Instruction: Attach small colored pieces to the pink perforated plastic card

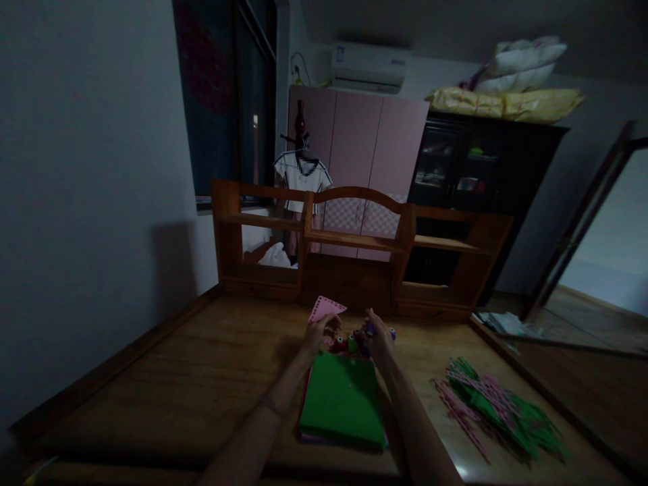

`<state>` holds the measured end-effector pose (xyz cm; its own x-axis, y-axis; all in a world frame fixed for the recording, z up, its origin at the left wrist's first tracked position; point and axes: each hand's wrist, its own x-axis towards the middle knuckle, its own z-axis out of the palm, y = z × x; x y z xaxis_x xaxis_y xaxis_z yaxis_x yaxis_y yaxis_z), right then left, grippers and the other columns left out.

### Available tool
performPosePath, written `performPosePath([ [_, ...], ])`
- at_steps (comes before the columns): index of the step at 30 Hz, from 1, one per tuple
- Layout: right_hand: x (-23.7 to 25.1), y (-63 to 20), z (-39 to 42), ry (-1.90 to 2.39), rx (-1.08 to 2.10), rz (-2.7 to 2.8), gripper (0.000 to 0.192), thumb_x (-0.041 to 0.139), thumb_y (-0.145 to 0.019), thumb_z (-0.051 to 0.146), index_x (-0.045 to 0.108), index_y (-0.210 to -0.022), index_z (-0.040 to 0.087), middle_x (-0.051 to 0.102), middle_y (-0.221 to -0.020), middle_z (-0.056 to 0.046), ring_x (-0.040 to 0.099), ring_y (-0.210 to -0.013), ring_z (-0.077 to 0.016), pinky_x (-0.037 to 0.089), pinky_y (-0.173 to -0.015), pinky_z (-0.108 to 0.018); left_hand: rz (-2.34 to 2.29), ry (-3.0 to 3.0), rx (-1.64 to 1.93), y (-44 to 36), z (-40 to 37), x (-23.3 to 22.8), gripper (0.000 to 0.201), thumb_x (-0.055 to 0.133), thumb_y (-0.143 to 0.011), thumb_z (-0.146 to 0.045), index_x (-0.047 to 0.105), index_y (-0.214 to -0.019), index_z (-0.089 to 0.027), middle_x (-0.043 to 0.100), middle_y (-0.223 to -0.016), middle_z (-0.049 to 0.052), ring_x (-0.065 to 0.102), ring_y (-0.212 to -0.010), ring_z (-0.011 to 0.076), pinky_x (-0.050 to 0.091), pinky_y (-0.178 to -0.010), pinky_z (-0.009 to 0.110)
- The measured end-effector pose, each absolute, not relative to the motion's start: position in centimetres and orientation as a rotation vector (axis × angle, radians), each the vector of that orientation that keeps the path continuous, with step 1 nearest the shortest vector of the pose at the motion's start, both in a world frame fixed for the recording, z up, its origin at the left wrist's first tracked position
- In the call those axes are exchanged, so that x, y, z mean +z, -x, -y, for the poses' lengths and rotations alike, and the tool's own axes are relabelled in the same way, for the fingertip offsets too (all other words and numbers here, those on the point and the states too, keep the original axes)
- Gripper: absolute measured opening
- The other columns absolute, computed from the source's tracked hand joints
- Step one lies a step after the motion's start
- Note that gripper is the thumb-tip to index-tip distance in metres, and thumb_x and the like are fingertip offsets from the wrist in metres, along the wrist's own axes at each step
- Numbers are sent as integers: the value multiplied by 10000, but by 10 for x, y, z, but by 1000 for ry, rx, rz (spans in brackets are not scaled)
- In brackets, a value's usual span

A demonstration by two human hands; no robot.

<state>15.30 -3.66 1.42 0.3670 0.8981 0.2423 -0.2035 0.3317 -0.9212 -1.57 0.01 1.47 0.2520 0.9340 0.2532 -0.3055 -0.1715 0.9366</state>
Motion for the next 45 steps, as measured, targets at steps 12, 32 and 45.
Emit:
performPosePath([
  [12, 25, -141, 51, 892, 1064, 1000, 428, 601, -726, 535, 621, -956, 174, 433, -534, 59, 280, -348, -44, 203, -325, -173, -568, -1244, 1165, 15, 3, 21, 387, 527, -758, -504, 556, -662, -130, 588, -692, 44, 528, -568, 113, 411, -520, 217],
  [32, 17, -147, 45, 997, 950, 991, 473, 778, -531, 504, 608, -817, 167, 420, -455, 76, 327, -355, -61, 227, -340, -185, -760, -1381, 915, 13, 17, 16, 353, 541, -727, -492, 651, -700, -158, 614, -686, 31, 541, -615, 135, 396, -574, 224],
  [45, 19, -144, 48, 1054, 921, 1020, 486, 782, -511, 499, 650, -818, 146, 468, -469, 45, 357, -376, -70, 253, -357, -194, -777, -1334, 885, 7, 23, 16, 460, 559, -698, -589, 653, -756, -143, 605, -648, 35, 523, -543, 120, 386, -550, 229],
])
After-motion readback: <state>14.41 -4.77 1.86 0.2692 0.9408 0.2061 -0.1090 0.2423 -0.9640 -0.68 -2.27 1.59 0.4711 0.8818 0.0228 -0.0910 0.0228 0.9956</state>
